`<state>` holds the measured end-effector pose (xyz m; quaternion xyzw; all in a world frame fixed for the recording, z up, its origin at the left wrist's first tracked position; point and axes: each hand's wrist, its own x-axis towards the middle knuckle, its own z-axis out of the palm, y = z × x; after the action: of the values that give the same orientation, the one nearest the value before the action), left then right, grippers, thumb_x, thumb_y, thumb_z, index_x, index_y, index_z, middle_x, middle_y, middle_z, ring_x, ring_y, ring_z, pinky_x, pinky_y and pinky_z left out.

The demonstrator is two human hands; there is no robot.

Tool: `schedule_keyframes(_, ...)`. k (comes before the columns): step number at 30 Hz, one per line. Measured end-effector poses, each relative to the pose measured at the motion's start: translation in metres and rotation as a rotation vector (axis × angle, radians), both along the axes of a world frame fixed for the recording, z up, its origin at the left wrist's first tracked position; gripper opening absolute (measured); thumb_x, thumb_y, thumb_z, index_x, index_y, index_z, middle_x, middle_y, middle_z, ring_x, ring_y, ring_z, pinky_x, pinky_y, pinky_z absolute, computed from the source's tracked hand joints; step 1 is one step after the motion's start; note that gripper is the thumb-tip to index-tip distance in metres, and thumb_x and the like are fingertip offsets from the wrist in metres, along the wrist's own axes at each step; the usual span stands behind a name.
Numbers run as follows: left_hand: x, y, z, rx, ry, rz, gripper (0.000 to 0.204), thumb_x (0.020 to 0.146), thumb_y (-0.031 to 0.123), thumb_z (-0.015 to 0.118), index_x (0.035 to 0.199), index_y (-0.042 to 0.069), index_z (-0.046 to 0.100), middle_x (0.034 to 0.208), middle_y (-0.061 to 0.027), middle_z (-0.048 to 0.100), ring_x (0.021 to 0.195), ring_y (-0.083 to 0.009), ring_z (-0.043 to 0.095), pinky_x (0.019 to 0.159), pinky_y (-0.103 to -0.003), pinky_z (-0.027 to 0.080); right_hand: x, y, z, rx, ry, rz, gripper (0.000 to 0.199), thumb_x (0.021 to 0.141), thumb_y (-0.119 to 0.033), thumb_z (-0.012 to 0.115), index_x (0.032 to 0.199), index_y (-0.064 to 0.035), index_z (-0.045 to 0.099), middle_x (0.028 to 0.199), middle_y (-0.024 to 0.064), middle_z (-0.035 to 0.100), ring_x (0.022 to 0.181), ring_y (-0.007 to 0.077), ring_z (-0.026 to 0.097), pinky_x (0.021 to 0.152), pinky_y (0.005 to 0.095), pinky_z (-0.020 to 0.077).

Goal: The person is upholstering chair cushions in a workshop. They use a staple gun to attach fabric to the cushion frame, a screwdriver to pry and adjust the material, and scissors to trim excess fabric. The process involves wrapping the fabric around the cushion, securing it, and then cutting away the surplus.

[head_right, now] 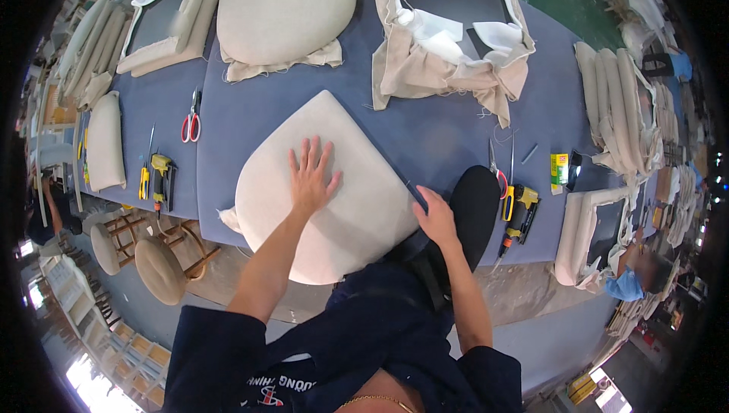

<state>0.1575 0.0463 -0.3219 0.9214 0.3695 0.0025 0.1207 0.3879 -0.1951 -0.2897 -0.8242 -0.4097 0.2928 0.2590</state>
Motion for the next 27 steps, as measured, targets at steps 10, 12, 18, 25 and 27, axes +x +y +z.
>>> schedule_keyframes(10, -0.003, 0.005, -0.031, -0.111, 0.034, 0.012, 0.083, 0.09, 0.051, 0.06, 0.162, 0.022, 0.03, 0.17, -0.0127, 0.019, 0.158, -0.0374, 0.012, 0.123, -0.067, 0.007, -0.039, 0.148, -0.05, -0.032, 0.249, -0.014, 0.068, 0.096, -0.028, 0.063, 0.15, 0.0077, 0.042, 0.154, 0.0284, 0.045, 0.143, 0.0414, 0.045, 0.118, 0.0428, 0.037)
schedule_keyframes(12, -0.004, 0.006, -0.035, -0.111, 0.042, 0.005, 0.081, 0.091, 0.055, 0.056, 0.162, 0.023, 0.032, 0.171, -0.0118, 0.017, 0.158, -0.037, 0.012, 0.123, -0.068, 0.008, -0.042, 0.183, -0.058, 0.02, 0.24, 0.009, 0.069, 0.095, -0.028, 0.064, 0.149, 0.0086, 0.042, 0.154, 0.0289, 0.045, 0.143, 0.041, 0.045, 0.118, 0.0432, 0.0372)
schedule_keyframes(18, -0.008, 0.007, -0.052, -0.117, 0.011, -0.027, 0.086, 0.086, 0.049, 0.062, 0.161, 0.019, 0.034, 0.17, -0.0155, 0.022, 0.158, -0.0389, 0.012, 0.124, -0.066, 0.002, -0.044, 0.28, -0.08, 0.152, 0.176, 0.082, 0.066, 0.093, -0.027, 0.065, 0.143, 0.0117, 0.047, 0.148, 0.0316, 0.049, 0.14, 0.0421, 0.048, 0.116, 0.0455, 0.0399)
schedule_keyframes(25, -0.005, 0.006, -0.046, 0.003, -0.026, -0.032, 0.085, 0.086, 0.039, 0.062, 0.162, 0.014, 0.032, 0.17, -0.0157, 0.018, 0.158, -0.0388, 0.009, 0.125, -0.063, 0.001, -0.027, 0.241, -0.068, 0.212, 0.193, 0.082, 0.05, 0.094, -0.022, 0.061, 0.133, 0.0075, 0.052, 0.132, 0.0306, 0.061, 0.115, 0.0462, 0.063, 0.096, 0.0509, 0.053)
schedule_keyframes(27, -0.002, 0.003, -0.043, -0.005, -0.002, -0.033, 0.083, 0.088, 0.041, 0.06, 0.162, 0.015, 0.031, 0.17, -0.0155, 0.018, 0.158, -0.039, 0.01, 0.125, -0.064, 0.002, -0.025, 0.177, -0.062, 0.176, 0.126, 0.039, 0.046, 0.095, -0.021, 0.061, 0.13, 0.0064, 0.053, 0.126, 0.0278, 0.064, 0.106, 0.0461, 0.066, 0.091, 0.0523, 0.0541)
